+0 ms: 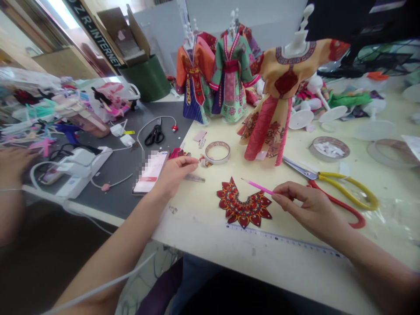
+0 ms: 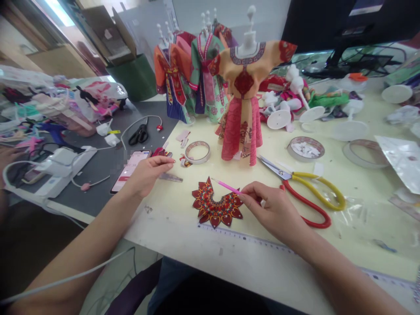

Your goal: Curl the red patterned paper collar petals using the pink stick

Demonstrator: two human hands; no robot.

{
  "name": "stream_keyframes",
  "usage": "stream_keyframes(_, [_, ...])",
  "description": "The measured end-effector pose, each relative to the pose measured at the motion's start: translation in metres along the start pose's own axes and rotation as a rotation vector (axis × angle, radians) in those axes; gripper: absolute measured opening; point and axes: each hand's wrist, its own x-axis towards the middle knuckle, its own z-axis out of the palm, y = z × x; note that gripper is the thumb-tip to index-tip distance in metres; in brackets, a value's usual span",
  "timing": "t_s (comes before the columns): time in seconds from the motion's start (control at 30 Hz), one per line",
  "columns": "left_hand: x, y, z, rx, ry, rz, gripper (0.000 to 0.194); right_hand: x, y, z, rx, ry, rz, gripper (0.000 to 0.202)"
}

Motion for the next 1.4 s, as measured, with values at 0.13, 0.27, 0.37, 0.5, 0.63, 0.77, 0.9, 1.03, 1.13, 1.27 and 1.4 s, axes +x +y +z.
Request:
stream_keyframes(0.13, [-0.009,0.011,0.018,-0.250,-0.089,-0.121,0.022,0.000,-0.002,0.000,0.012,-0.009,0.002,0.025])
stream_keyframes(0.27, [-0.014,0.018,0.035,-0.347,-0.169,-0.160,0.021,0.000,-0.004,0.000,0.018,-0.012,0.018,0.024])
stream_keyframes(0.37, [-0.017,0.022,0.044,-0.385,-0.214,-0.183,0.019,-0.001,-0.004,0.000,0.011,-0.017,0.027,0.023])
stream_keyframes(0.5, [-0.023,0.030,0.055,-0.436,-0.276,-0.219,0.017,-0.001,-0.005,0.000,-0.007,-0.028,0.028,0.022])
stream_keyframes(0.63, [-0.031,0.033,0.062,-0.470,-0.348,-0.225,0.017,-0.002,-0.004,0.001,-0.046,-0.030,0.032,0.023])
stream_keyframes(0.77, [-0.036,0.031,0.065,-0.466,-0.385,-0.201,0.017,-0.002,-0.002,0.001,-0.061,-0.013,0.015,0.023])
stream_keyframes(0.9, [-0.038,0.029,0.064,-0.465,-0.379,-0.212,0.015,-0.002,-0.002,0.002,-0.074,-0.013,0.006,0.022])
stream_keyframes(1.03, [-0.039,0.030,0.063,-0.467,-0.380,-0.189,0.014,-0.002,-0.004,0.003,-0.105,-0.016,0.000,0.023])
stream_keyframes(1.13, [-0.040,0.029,0.062,-0.450,-0.391,-0.168,0.015,-0.002,-0.005,0.004,-0.104,-0.023,-0.009,0.023])
stream_keyframes(1.27, [-0.040,0.028,0.063,-0.426,-0.405,-0.135,0.016,-0.001,-0.006,0.004,-0.083,-0.032,-0.020,0.022])
stream_keyframes(1.4, [-0.041,0.029,0.064,-0.402,-0.419,-0.126,0.016,-0.002,-0.006,0.004,-0.076,-0.032,-0.027,0.021])
